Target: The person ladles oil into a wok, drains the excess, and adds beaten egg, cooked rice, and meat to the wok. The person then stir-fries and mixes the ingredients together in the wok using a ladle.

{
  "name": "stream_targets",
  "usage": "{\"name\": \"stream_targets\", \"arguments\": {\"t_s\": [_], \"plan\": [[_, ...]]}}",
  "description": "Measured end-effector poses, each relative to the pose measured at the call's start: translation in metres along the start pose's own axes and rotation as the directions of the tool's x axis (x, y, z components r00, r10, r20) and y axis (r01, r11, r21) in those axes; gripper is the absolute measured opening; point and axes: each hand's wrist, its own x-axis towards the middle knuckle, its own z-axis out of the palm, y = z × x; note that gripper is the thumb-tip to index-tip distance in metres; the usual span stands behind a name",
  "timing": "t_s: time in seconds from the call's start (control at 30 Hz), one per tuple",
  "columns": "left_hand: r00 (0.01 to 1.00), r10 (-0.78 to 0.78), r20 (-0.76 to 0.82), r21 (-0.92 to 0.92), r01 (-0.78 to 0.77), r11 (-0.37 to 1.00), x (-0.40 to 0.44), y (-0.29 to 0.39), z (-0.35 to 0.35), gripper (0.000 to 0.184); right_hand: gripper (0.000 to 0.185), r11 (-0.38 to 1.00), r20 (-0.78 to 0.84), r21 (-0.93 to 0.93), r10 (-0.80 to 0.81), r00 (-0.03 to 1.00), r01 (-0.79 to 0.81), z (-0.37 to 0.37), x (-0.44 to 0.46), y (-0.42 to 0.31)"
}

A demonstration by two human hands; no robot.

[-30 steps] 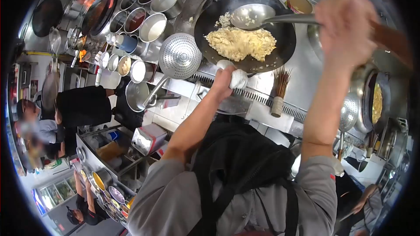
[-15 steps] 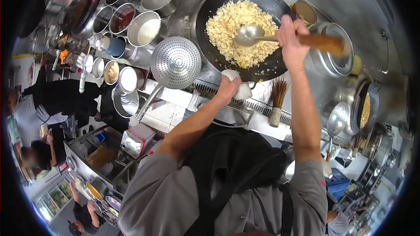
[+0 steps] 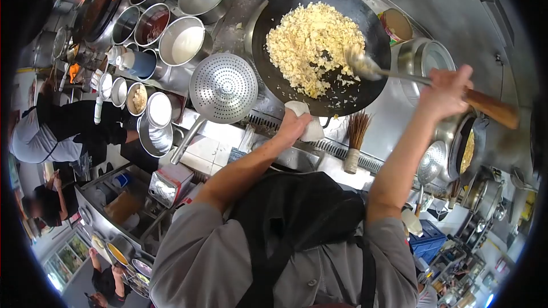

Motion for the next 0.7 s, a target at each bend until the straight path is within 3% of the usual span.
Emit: {"name": "stream_targets", "arguments": {"t_s": [0.07, 0.17, 0.27, 0.3, 0.33, 0.4, 0.5, 0.53, 0.6, 0.67, 0.7], "plan": [[0.998, -0.055, 0.016, 0.038, 0.054, 0.998, -0.002, -0.007, -0.004, 0.043, 0.02, 0.997, 0.07, 0.077, 0.01, 0.997, -0.016, 0.006, -0.02, 0.028], [0.994, -0.097, 0.042, 0.034, 0.096, 0.995, -0.002, 0.008, 0.0, 0.04, 0.022, 0.936, 0.356, 0.228, 0.175, 0.918, -0.267, 0.05, -0.039, 0.03], [1.0, -0.004, 0.007, 0.006, 0.004, 1.0, -0.001, 0.002, 0.0, 0.038, 0.025, 0.959, 0.444, 0.117, 0.182, 0.877, -0.258, 0.066, -0.023, -0.006], [0.999, 0.049, -0.018, -0.007, -0.049, 0.999, 0.003, -0.003, 0.0, 0.038, 0.032, 0.988, 0.273, 0.053, 0.128, 0.954, -0.148, 0.084, -0.023, -0.04], [0.999, 0.032, -0.023, -0.011, -0.032, 0.999, 0.004, 0.001, 0.002, 0.038, 0.033, 0.997, 0.257, 0.073, 0.003, 0.967, -0.023, 0.082, -0.011, -0.053], [0.999, -0.016, -0.032, -0.02, 0.015, 1.0, -0.002, 0.005, 0.004, 0.039, 0.032, 0.97, 0.293, 0.242, -0.104, 0.951, 0.032, 0.075, 0.01, -0.076], [0.997, -0.01, -0.075, -0.022, 0.009, 1.0, -0.002, 0.004, 0.006, 0.039, 0.033, 0.971, 0.214, 0.224, -0.136, 0.967, 0.087, 0.085, 0.004, -0.025], [0.998, -0.013, -0.063, -0.012, 0.012, 1.0, -0.002, 0.003, 0.006, 0.039, 0.036, 0.969, 0.279, 0.24, -0.012, 0.96, -0.058, 0.087, -0.006, 0.015], [0.999, -0.011, -0.047, 0.007, 0.011, 1.0, 0.002, 0.002, 0.003, 0.039, 0.04, 0.974, 0.474, 0.113, 0.122, 0.872, -0.197, 0.095, -0.02, 0.021], [0.997, 0.017, -0.078, 0.019, -0.016, 1.0, 0.006, -0.001, 0.002, 0.039, 0.042, 0.959, 0.566, -0.086, 0.269, 0.779, -0.268, 0.11, -0.011, 0.006], [0.996, 0.019, -0.09, 0.027, -0.016, 1.0, 0.003, -0.005, 0.002, 0.039, 0.043, 0.965, 0.537, -0.119, 0.26, 0.803, -0.233, 0.116, -0.017, -0.012]]}}
